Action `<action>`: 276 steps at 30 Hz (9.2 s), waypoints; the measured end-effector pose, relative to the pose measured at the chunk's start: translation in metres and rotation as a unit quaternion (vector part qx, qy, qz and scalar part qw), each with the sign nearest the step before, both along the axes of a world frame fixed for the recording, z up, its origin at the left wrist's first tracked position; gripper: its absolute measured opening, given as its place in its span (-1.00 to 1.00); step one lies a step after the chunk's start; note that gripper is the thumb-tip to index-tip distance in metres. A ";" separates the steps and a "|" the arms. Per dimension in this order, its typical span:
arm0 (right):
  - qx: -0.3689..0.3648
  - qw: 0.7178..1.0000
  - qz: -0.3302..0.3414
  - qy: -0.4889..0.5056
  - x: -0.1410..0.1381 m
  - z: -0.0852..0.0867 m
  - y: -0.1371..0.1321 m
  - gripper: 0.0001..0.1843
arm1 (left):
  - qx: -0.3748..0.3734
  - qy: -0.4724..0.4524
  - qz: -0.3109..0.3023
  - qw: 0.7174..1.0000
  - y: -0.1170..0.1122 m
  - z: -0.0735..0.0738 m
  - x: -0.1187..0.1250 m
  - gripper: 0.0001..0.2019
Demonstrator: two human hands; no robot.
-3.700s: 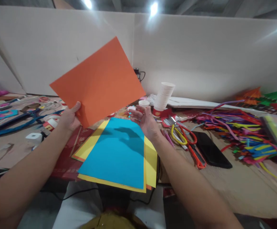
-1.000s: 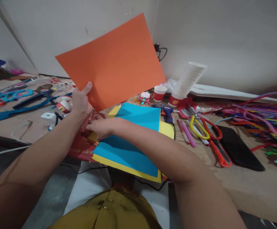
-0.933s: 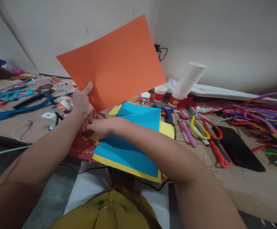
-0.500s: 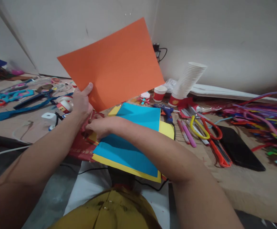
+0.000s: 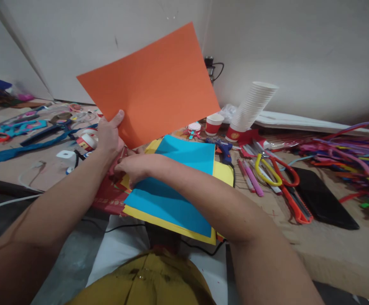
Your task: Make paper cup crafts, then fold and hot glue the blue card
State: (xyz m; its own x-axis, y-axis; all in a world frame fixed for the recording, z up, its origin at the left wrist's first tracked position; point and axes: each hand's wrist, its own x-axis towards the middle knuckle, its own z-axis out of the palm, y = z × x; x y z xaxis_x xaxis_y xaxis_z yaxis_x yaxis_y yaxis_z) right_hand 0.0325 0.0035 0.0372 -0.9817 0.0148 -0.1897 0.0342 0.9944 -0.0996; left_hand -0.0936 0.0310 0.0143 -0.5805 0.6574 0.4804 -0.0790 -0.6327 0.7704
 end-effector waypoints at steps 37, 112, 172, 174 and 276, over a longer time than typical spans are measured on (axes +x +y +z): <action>-0.055 0.998 -0.003 -0.034 -0.004 0.000 0.000 -0.43 | -0.005 -0.023 -0.014 1.000 0.003 -0.002 0.000 -0.65; -0.044 0.998 0.036 -0.033 -0.015 0.006 0.003 -0.32 | -0.008 -0.015 -0.005 1.000 0.005 0.000 -0.005 -0.63; -0.299 0.931 -0.113 0.176 0.038 -0.005 0.008 -0.53 | 0.008 -0.002 -0.001 1.000 0.008 -0.001 -0.010 -0.61; -0.260 0.925 -0.177 0.215 0.038 -0.007 0.002 -0.60 | 0.004 -0.005 0.001 1.000 0.008 -0.001 -0.011 -0.61; -0.579 0.641 -0.346 0.366 0.161 0.004 0.048 -0.65 | -0.249 -0.061 -0.404 0.878 -0.032 0.008 -0.007 -0.56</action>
State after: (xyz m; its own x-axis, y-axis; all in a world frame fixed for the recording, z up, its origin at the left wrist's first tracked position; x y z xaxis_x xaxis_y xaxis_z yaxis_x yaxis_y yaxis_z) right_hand 0.1938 0.0511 0.0410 -0.6480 0.7606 0.0407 -0.0510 0.0100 -0.9987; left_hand -0.1006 -0.0007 0.0220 0.1452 0.9893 -0.0169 -0.4487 0.0811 0.8900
